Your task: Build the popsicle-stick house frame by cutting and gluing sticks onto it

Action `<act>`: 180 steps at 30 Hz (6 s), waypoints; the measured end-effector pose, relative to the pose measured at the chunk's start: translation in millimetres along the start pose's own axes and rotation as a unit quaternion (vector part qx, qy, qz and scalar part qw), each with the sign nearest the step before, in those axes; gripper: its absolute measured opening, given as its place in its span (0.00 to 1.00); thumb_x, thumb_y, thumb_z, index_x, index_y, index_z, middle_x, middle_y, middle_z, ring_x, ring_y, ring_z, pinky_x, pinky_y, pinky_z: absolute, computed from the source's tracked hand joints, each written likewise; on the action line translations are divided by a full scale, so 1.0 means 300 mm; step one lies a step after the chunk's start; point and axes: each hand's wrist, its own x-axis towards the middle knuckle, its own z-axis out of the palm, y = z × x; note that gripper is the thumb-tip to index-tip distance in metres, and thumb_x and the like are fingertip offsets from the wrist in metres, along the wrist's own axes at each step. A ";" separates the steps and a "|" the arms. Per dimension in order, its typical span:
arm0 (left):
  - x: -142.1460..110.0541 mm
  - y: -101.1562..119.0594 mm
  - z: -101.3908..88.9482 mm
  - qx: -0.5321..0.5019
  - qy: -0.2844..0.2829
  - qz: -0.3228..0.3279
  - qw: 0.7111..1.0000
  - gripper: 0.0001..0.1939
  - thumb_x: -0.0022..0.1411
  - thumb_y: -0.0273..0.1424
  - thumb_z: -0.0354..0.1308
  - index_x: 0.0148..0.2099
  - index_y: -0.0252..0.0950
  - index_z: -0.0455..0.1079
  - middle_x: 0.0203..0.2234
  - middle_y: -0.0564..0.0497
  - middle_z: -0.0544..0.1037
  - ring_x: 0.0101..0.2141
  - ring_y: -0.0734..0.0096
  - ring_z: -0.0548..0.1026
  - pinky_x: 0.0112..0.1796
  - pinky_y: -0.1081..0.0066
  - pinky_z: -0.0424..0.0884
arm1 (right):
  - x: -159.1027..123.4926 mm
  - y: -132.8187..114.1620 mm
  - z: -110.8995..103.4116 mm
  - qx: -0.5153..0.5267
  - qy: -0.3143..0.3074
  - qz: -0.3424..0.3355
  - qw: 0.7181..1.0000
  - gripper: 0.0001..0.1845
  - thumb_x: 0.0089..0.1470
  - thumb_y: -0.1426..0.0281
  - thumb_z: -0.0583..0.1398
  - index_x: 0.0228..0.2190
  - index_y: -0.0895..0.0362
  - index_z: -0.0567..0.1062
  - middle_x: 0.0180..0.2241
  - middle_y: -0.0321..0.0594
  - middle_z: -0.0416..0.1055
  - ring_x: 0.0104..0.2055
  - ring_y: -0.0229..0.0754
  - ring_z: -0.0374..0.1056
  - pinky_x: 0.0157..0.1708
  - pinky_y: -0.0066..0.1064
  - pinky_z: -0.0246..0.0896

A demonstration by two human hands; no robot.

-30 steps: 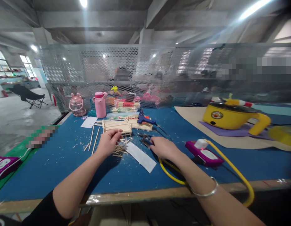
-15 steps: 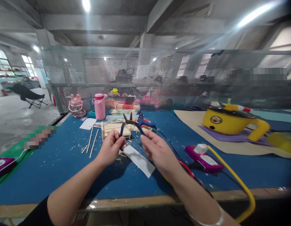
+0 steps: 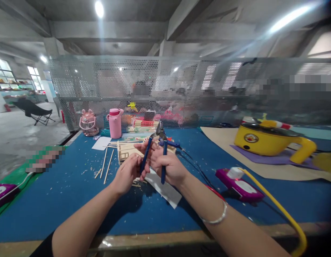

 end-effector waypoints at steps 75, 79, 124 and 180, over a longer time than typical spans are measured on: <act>0.015 0.035 -0.078 0.333 0.081 0.040 0.939 0.15 0.55 0.40 0.50 0.24 0.34 0.61 0.15 0.57 0.64 0.19 0.79 0.60 0.23 0.77 0.57 | -0.010 0.156 -0.079 -0.651 0.166 -0.148 0.726 0.30 0.37 0.80 0.53 0.47 0.62 0.68 0.43 0.48 0.69 0.45 0.47 0.64 0.45 0.35 0.59; 0.016 0.042 -0.095 0.357 0.080 0.009 0.931 0.14 0.54 0.39 0.51 0.23 0.33 0.65 0.16 0.55 0.67 0.18 0.79 0.62 0.22 0.76 0.58 | -0.011 0.144 -0.071 -0.570 0.111 -0.133 0.803 0.29 0.35 0.82 0.51 0.42 0.58 0.72 0.38 0.41 0.73 0.41 0.44 0.67 0.42 0.33 0.60; 0.026 -0.016 -0.077 0.181 0.164 0.034 0.969 0.16 0.45 0.40 0.61 0.30 0.32 0.68 0.20 0.52 0.74 0.21 0.76 0.70 0.26 0.73 0.68 | -0.044 0.081 -0.106 -0.634 0.048 -0.105 0.765 0.40 0.36 0.80 0.52 0.55 0.56 0.58 0.48 0.46 0.62 0.51 0.48 0.56 0.53 0.45 0.50; 0.009 -0.035 -0.083 0.372 0.111 -0.093 0.917 0.23 0.58 0.48 0.40 0.18 0.38 0.53 0.08 0.59 0.55 0.12 0.78 0.54 0.18 0.74 0.50 | -0.062 0.123 -0.038 -0.742 0.110 -0.051 0.659 0.31 0.44 0.76 0.55 0.53 0.60 0.64 0.41 0.49 0.69 0.42 0.46 0.65 0.41 0.32 0.58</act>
